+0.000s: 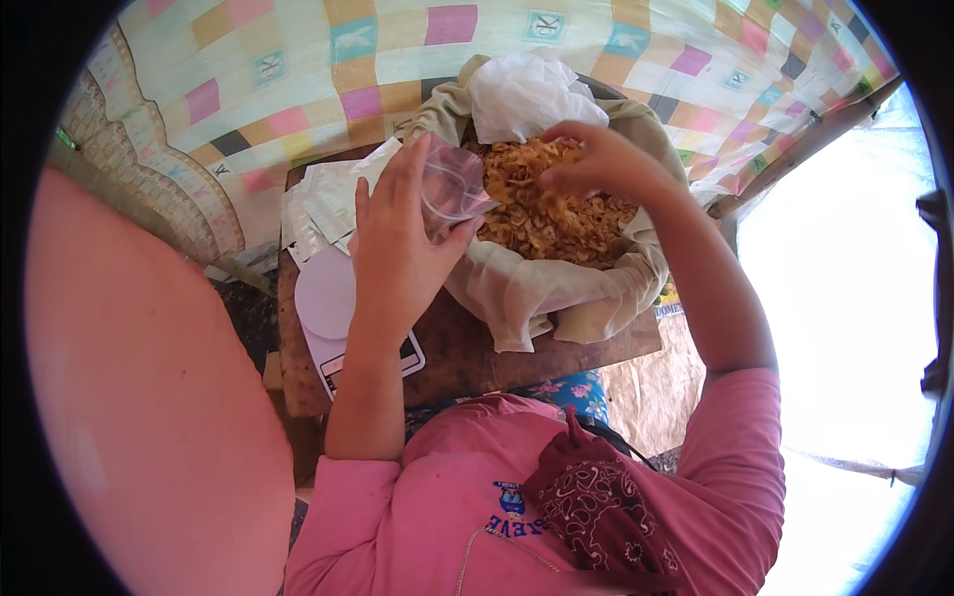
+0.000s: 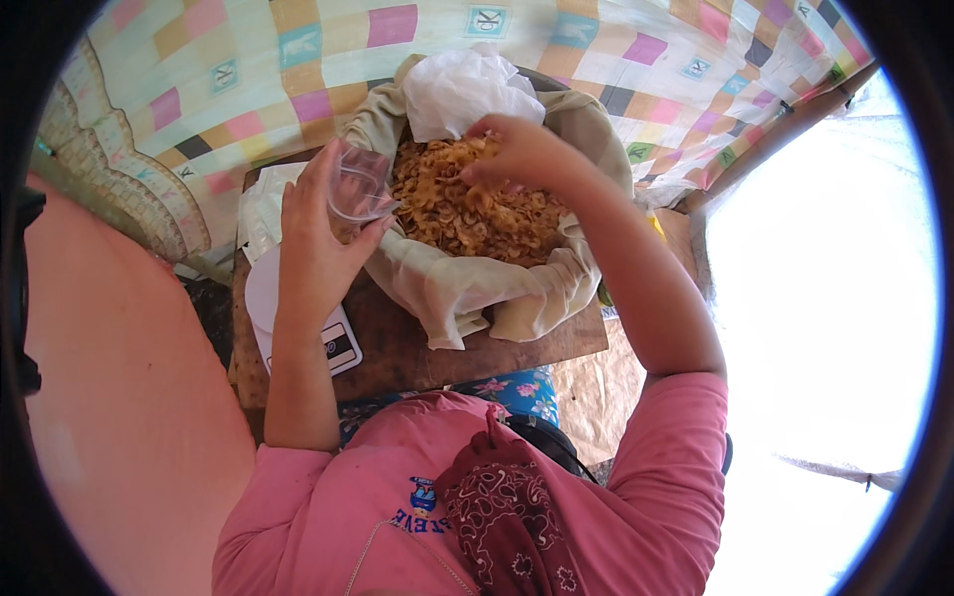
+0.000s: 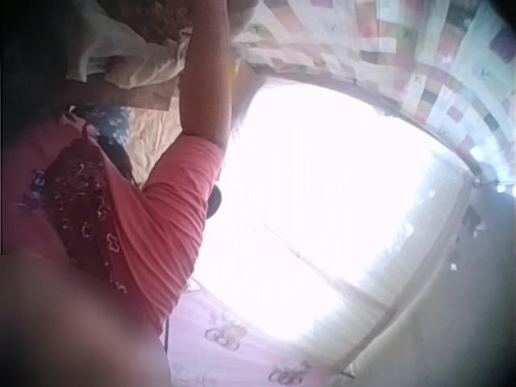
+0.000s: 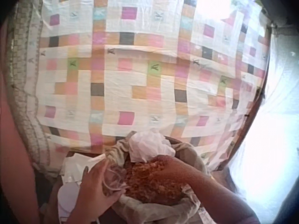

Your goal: The person scoops dried snack pieces from a cloth-lined basket into small clear plastic bags using their hands. They place filled bags on a digital scale to check weight, then continue filling additional bags.

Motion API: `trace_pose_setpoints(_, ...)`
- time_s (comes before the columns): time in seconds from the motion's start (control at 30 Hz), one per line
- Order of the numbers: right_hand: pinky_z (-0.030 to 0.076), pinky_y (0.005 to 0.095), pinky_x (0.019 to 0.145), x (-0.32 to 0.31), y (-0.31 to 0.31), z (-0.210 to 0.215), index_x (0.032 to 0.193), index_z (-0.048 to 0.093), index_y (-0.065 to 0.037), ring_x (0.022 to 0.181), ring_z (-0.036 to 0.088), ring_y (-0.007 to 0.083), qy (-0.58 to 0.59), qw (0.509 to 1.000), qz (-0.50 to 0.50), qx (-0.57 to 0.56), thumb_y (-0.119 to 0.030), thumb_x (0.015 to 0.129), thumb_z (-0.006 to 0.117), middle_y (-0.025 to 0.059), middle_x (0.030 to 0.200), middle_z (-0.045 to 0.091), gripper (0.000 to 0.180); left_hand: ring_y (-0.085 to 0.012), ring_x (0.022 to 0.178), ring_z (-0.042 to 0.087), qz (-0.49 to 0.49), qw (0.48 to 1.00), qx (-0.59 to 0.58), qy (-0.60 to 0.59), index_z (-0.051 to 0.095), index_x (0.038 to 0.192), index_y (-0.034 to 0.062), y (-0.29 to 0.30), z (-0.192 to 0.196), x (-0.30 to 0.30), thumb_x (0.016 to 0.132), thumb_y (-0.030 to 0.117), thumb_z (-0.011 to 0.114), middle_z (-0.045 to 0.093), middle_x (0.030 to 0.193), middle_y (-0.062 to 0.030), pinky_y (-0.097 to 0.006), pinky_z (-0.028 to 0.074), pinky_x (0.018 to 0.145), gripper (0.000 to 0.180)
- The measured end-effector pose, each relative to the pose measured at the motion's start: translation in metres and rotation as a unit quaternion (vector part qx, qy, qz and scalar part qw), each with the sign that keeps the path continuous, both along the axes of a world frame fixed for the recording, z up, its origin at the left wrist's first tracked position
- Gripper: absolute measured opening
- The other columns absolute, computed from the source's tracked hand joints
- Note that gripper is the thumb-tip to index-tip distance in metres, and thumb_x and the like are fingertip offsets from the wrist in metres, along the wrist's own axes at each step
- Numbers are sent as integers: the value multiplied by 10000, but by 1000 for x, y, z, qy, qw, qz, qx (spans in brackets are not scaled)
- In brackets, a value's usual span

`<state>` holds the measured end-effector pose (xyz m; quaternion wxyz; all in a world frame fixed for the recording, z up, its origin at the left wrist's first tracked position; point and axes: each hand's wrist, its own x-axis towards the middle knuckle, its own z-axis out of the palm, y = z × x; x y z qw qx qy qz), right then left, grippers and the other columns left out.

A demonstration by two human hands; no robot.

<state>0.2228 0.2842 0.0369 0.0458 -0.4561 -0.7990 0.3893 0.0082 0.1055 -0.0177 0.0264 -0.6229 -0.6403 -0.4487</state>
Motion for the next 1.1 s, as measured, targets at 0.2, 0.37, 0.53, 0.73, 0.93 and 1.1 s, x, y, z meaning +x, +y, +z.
trace_pose_setpoints(0.2, 568, 281, 698, 1, -7, 38, 1222, 673, -64, 843, 691, 150, 82, 984, -21, 159, -230, 910, 727, 83, 1059, 717, 357, -328, 1301, 521, 5, 1000, 13, -14, 415, 1504, 109, -3, 5, -8, 739, 119, 849, 558, 1423, -116, -515, 332, 1132, 880)
trace_pose_setpoints(0.37, 540, 281, 738, 5, -10, 26, 1090, 738, -56, 833, 682, 125, 48, 973, 23, 222, -175, 901, 710, 57, 907, 732, 225, -312, 1341, 514, 1, 1000, -2, -5, 379, 1526, 149, -3, 1, -8, 743, 170, 854, 540, 1439, -110, -607, 294, 1161, 916)
trace_pose_setpoints(0.53, 529, 327, 758, 0, -1, -4, 1066, 749, -56, 810, 677, 166, 17, 977, 39, 209, -150, 877, 719, 78, 870, 730, 212, -320, 1335, 513, 14, 1000, -9, -2, 415, 1505, 123, -2, -3, -5, 769, 139, 832, 545, 1445, -108, -577, 257, 1172, 845)
trace_pose_setpoints(0.73, 524, 340, 784, -21, 17, -50, 1095, 718, -57, 874, 666, 207, -49, 939, 111, 320, -165, 836, 764, 90, 945, 713, 284, -311, 1357, 502, 15, 1000, -22, 13, 398, 1518, 147, -2, -3, -1, 759, 144, 837, 538, 1454, -109, -602, 244, 1173, 877)
trace_pose_setpoints(0.93, 515, 286, 748, -5, 28, -34, 1132, 694, -81, 863, 644, 128, 63, 997, 26, 27, -177, 850, 792, 26, 928, 688, 313, -314, 1361, 498, 24, 999, -31, 9, 396, 1519, 148, -3, -4, -6, 757, 134, 834, 533, 1459, -113, -613, 244, 1170, 880)
trace_pose_setpoints(1.1, 487, 226, 712, 15, 30, -28, 1223, 661, -67, 834, 611, 59, 258, 947, -78, -177, -170, 922, 746, -27, 959, 675, 329, -313, 1364, 494, 9, 1000, -26, 5, 395, 1516, 142, 1, -5, -3, 760, 123, 827, 529, 1464, -113, -615, 245, 1170, 871)
